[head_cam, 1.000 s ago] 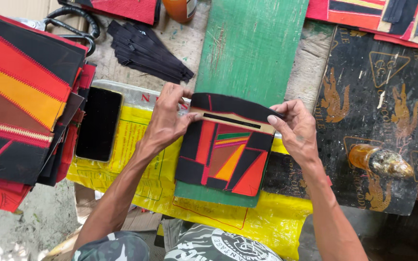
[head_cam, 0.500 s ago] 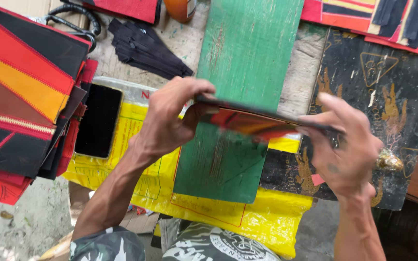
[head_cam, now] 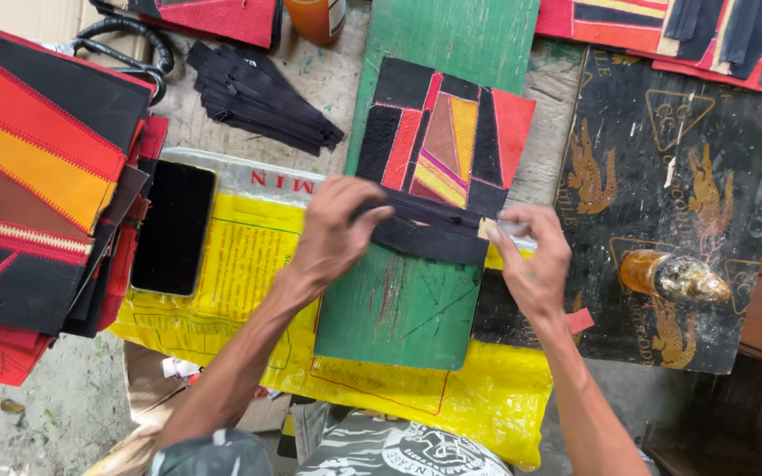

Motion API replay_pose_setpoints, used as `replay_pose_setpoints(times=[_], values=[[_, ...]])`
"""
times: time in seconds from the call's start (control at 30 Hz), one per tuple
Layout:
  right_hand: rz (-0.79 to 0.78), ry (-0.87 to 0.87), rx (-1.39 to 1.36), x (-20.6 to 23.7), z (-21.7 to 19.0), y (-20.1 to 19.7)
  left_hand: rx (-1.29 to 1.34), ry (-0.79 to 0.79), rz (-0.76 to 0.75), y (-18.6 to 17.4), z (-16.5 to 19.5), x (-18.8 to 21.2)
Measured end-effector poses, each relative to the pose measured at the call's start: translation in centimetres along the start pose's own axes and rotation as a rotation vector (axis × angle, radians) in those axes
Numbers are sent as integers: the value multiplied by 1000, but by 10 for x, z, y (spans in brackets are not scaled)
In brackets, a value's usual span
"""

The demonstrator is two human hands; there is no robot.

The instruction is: The person attaches zippers to patchwork fabric panels at a workbench. They align a zipper along the top edge of a colorful patchwork piece, press and fold the fabric edge over the zipper tape, smooth it down by hand, then set the finished panel aside and pick up the next panel and zipper to repeat the process.

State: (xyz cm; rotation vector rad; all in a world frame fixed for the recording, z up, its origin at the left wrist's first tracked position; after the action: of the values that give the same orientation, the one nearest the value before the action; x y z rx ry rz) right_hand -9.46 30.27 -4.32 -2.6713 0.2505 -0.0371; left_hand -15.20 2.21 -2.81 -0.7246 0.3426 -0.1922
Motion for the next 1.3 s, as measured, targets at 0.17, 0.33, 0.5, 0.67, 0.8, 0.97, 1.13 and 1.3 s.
replay_pose_setpoints(times=[0.17, 0.33, 0.5, 0.67, 0.8, 0.97, 1.13, 1.3], values=[[-2, -54, 152, -39, 9, 32, -160, 101, -93, 60, 12, -50], [-54, -129, 175, -52, 18, 32, -215, 53, -262, 66, 6, -66], [-133, -93, 286, -64, 20, 35, -371, 142, -257, 77, 4, -65], [-229, 125, 102, -67, 15, 28, -413, 56, -290, 53, -18, -72], [-237, 3, 136, -60, 15, 19, -407, 46, -240, 16, -42, -66], [-249, -28, 129, -56, 24, 13, -426, 118, -177, -1, -49, -54], [-236, -39, -2, -47, 20, 1, -496, 98, -144, -19, -44, -44], [-11, -329, 92, 7, 9, 11, -228, 155, -24, 17, 1, 4]])
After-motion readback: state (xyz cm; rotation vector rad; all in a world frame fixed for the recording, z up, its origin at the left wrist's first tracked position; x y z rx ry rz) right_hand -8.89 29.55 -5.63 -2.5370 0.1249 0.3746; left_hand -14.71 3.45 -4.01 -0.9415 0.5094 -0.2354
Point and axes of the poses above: each hand's wrist, its own x-axis away from the middle knuckle, its own y-axis out of the palm, z = x × y, the point moved 1 cm from there along -x, towards the middle knuckle, and after that the axes turned 5 degrees about -x, right-handed, at the moved point
